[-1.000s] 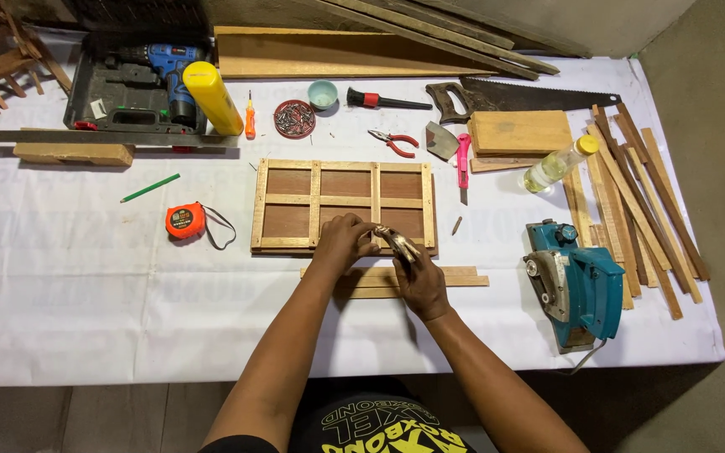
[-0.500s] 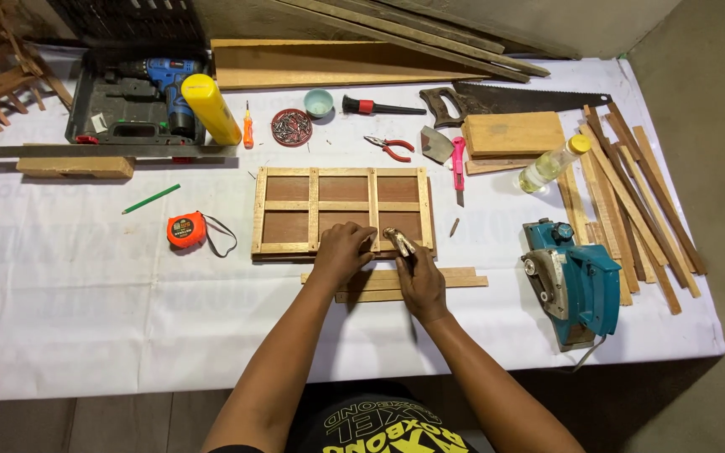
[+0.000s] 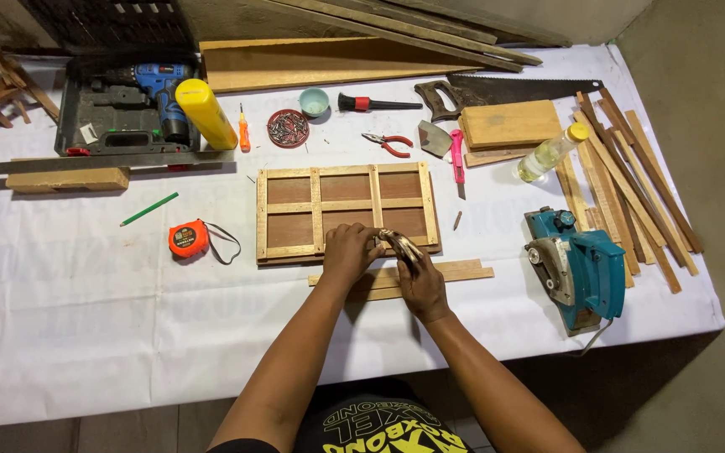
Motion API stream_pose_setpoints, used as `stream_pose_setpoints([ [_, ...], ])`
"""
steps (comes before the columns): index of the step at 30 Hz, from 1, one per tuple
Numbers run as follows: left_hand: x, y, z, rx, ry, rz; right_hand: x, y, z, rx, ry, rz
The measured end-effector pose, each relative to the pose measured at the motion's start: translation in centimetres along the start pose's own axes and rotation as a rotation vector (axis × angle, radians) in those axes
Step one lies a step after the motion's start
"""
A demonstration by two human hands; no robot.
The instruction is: Assembling a wooden lattice frame using glue, measuring tape, and a hammer.
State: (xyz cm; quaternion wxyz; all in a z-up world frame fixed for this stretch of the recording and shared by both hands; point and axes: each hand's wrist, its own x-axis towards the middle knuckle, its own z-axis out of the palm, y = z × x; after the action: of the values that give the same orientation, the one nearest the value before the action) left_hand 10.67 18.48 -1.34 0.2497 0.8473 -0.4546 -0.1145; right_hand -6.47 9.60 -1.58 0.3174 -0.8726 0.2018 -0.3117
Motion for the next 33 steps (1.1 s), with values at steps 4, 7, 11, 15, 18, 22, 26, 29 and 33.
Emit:
stream_pose_setpoints([
  [4,0.2,-0.3,0.2,-0.002,0.062,0.031,0.5,0.0,0.2,-0.201,-0.218,0.206],
  [7,-1.0,0.8,-0.9,-0.006,-0.032,-0.011,0.6,-1.5,-0.3,-0.06,0.051,0.002],
  [11,0.0,2.3,-0.2,-0.089,0.241,0.185,1.8,-1.8,-1.7,-0.016,0.157,0.153],
  [15,1.0,6.5,2.2,-0.787,0.085,0.109,0.5,0.6,-3.0,-0.129,0.138,0.187],
  [18,2.2,10.2,3.4,-0.666,0.103,0.19,0.3,4.0,-4.9,-0.219,0.143,0.229],
  [22,4.9,13.6,7.4,-0.58,0.117,0.119,1.3,8.2,-8.2,-0.246,0.148,0.286],
  [26,7.5,16.8,8.2,-0.297,0.069,0.133,1.9,11.9,-10.3,-0.34,0.013,0.334],
  [29,9.5,17.9,9.8,-0.118,0.015,0.14,1.9,14.5,-10.7,-0.408,-0.038,0.369],
  [33,10.6,15.6,16.5,-0.044,-0.019,0.154,1.2,15.4,-11.1,-0.48,-0.12,0.34],
])
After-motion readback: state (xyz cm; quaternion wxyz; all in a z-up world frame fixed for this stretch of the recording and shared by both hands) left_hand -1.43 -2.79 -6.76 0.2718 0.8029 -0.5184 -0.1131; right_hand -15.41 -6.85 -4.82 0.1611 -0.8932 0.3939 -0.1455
